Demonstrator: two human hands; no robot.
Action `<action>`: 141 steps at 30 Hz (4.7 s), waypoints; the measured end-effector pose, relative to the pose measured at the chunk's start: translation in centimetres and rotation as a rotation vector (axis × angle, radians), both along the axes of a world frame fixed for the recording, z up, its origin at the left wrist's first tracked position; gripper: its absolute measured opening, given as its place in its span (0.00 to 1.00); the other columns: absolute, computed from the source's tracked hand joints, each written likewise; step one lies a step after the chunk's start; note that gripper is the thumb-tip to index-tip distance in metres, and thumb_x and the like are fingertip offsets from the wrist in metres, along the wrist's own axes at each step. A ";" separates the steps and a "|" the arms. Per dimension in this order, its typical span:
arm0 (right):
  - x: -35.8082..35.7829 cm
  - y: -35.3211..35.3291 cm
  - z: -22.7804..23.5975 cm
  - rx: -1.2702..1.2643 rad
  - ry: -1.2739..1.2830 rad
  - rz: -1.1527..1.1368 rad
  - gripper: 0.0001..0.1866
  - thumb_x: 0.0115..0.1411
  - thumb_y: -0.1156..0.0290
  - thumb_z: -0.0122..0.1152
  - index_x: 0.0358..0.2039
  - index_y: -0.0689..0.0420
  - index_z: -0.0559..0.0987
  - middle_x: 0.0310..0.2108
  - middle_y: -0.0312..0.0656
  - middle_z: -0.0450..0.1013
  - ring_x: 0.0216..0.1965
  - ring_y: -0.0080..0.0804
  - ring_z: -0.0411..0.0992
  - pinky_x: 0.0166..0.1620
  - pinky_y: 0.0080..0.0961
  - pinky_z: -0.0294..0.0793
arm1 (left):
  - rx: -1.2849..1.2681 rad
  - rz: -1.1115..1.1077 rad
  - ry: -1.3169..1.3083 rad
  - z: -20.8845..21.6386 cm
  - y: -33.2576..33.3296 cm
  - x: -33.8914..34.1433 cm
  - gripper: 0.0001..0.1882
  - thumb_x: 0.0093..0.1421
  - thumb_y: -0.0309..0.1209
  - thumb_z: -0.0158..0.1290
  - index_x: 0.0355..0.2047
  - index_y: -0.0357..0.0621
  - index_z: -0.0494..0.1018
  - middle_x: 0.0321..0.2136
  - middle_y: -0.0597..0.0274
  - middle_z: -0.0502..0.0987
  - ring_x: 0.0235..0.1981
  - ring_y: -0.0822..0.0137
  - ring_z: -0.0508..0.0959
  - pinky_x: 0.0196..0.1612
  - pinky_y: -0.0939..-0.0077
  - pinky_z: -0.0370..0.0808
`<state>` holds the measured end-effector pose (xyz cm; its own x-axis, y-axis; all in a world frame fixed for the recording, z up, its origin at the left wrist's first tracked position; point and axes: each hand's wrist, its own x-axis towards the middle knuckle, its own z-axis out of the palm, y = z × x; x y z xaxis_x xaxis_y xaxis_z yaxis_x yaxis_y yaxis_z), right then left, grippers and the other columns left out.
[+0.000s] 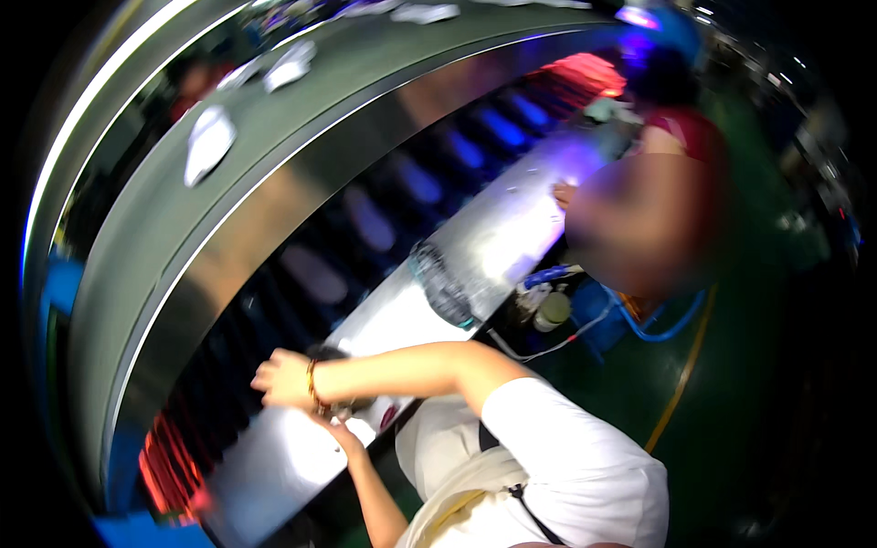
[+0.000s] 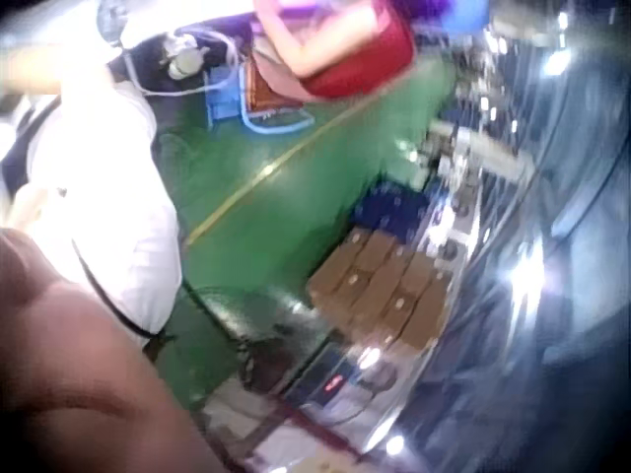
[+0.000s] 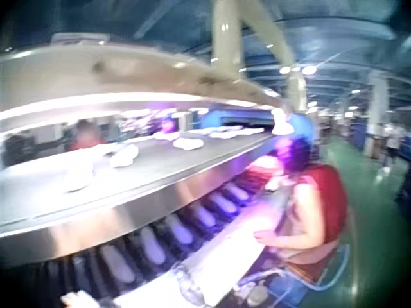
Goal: The person uses a brush to apply a liquid substance to the edges and bottom surface of a shoe sole. The person picks up a sole from a conveyor belt, paints the perimeter and parts of the base by hand, and then places the sole back onto the belt, repeating this with multiple soles.
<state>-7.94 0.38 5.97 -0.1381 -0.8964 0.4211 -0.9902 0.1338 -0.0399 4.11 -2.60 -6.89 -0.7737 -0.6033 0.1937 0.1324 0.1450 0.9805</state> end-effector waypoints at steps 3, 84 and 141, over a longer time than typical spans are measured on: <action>0.5 -1.0 3.6 0.459 -0.083 -0.126 0.10 0.45 0.64 0.55 0.30 0.47 0.79 0.36 0.32 0.72 0.42 0.31 0.68 0.36 0.30 0.68 | -0.081 0.030 -0.024 1.1 0.6 0.6 0.48 0.47 0.37 0.57 0.60 0.43 0.38 0.58 0.52 0.46 0.58 0.56 0.51 0.57 0.64 0.52; 12.2 3.9 -16.8 0.345 -0.475 0.101 0.35 0.51 0.45 0.48 0.53 0.57 0.61 0.57 0.44 0.54 0.59 0.39 0.50 0.59 0.39 0.46 | 0.279 0.195 0.355 0.1 -11.2 8.6 0.38 0.44 0.21 0.58 0.55 0.39 0.52 0.47 0.58 0.65 0.47 0.65 0.67 0.49 0.72 0.66; 9.2 15.2 -25.3 0.530 -0.377 0.277 0.18 0.57 0.63 0.48 0.47 0.57 0.69 0.43 0.46 0.64 0.43 0.35 0.61 0.46 0.29 0.61 | 0.684 -0.275 -0.700 -0.3 7.5 12.5 0.16 0.51 0.39 0.46 0.23 0.37 0.73 0.21 0.55 0.76 0.20 0.68 0.77 0.24 0.77 0.75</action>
<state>1.22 15.58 -19.29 0.0740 -0.9908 -0.1131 -0.9220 -0.0247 -0.3863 16.62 4.93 -7.20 -0.7097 -0.1990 -0.6758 -0.5590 -0.4248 0.7121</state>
